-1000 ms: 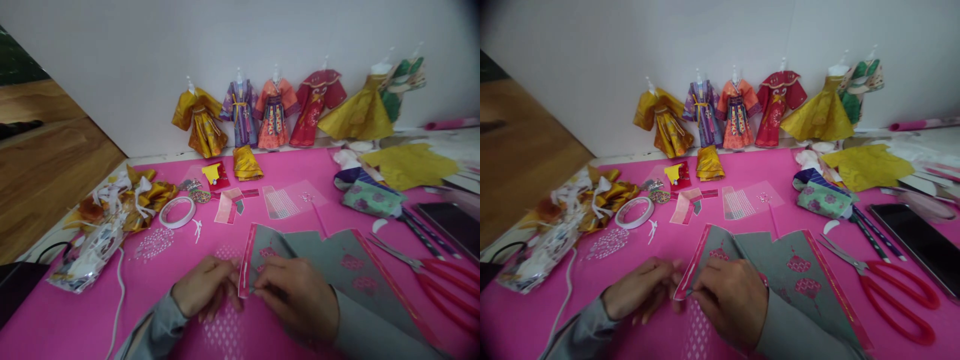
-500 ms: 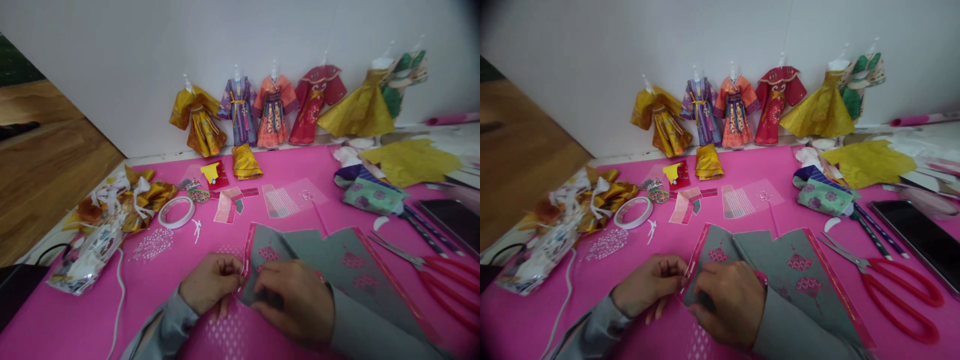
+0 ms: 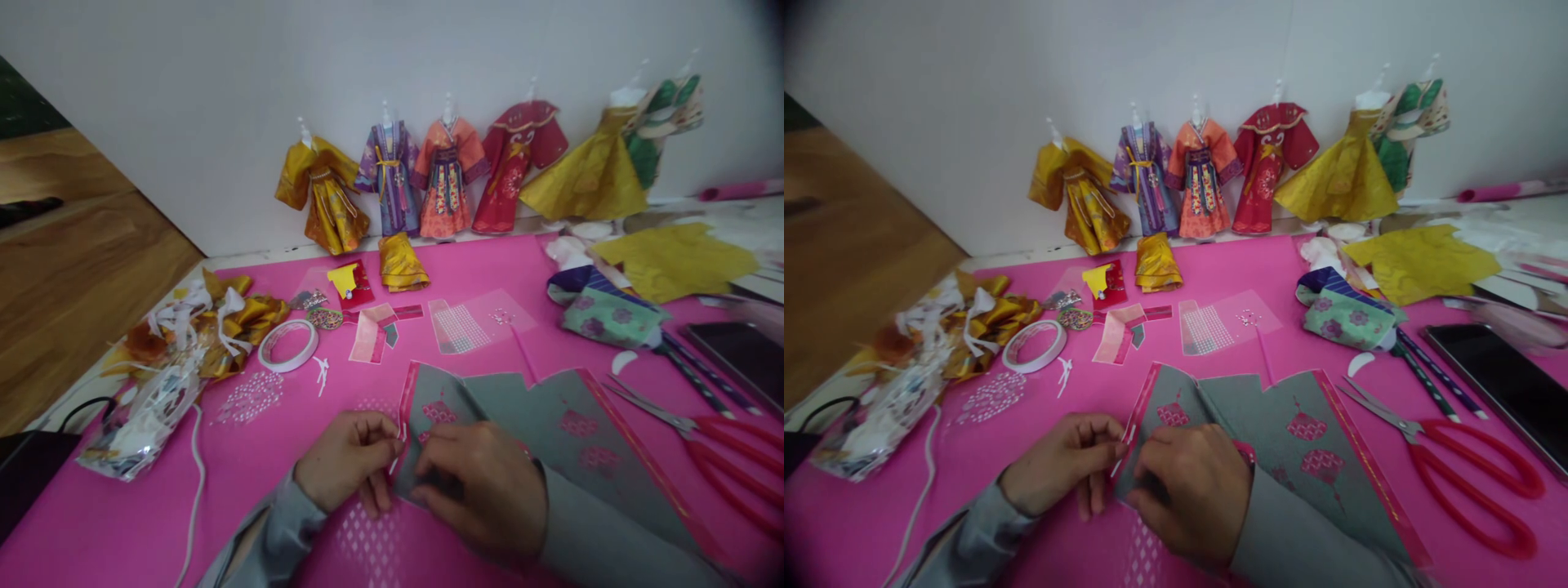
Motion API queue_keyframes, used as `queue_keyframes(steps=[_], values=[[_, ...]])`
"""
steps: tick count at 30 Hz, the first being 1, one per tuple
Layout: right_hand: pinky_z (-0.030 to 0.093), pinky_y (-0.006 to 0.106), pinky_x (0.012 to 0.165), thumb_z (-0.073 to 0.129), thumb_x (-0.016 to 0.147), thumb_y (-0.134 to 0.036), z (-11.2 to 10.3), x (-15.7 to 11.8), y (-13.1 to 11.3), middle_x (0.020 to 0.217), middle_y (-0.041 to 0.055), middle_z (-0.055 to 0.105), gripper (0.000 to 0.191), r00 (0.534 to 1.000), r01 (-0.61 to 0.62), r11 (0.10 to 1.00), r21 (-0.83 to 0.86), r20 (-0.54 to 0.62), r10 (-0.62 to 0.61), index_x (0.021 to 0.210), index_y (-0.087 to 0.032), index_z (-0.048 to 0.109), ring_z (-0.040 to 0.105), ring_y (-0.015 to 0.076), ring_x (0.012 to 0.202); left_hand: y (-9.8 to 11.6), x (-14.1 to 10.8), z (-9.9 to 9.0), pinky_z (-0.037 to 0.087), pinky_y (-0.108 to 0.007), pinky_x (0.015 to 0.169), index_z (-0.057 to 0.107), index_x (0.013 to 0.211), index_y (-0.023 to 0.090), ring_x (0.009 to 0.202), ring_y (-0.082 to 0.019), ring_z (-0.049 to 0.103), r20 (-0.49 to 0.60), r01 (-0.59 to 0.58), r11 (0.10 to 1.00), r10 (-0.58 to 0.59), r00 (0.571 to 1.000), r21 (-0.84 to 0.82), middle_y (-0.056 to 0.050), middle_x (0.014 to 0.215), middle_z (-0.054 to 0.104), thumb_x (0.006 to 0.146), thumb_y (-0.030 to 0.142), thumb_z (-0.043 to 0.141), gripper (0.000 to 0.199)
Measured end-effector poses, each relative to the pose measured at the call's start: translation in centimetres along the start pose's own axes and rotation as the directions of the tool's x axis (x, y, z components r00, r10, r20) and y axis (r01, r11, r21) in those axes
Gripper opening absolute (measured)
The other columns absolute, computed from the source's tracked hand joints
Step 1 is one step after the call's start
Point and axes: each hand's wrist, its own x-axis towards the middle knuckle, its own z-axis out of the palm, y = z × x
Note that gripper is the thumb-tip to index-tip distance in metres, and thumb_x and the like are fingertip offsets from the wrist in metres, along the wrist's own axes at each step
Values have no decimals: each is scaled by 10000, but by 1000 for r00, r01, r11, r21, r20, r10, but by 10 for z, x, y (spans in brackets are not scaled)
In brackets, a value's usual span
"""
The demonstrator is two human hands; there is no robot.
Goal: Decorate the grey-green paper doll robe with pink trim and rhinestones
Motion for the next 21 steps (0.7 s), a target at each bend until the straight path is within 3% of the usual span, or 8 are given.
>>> queue_keyframes(steps=[5, 13, 21], values=[[314, 245, 556, 663, 750, -243, -1, 0, 1, 690, -39, 604, 45, 998, -63, 998, 8, -15, 63, 770, -219, 631, 538, 112, 602, 0, 1, 0, 428, -189, 351, 490, 692, 183, 349, -129, 567, -16, -19, 999, 19, 1000, -30, 70, 393, 535, 607, 388, 676, 289], [329, 230, 550, 584, 780, -170, -1, 3, 4, 656, -23, 593, 75, 991, -97, 987, 129, -85, 108, 747, -189, 649, 510, 103, 572, -1, 1, -1, 517, -252, 539, 537, 745, 166, 597, -193, 690, -61, -24, 997, 19, 998, -73, -2, 563, 661, 590, 383, 745, 338], [298, 191, 469, 605, 751, -145, -2, 9, 4, 532, -53, 555, 92, 949, -282, 906, 316, -44, 311, 710, -184, 678, 451, 73, 475, 1, -1, 4, 534, -277, 561, 572, 733, 155, 586, -197, 686, -68, -43, 997, 38, 997, -61, -17, 550, 664, 625, 369, 725, 284]])
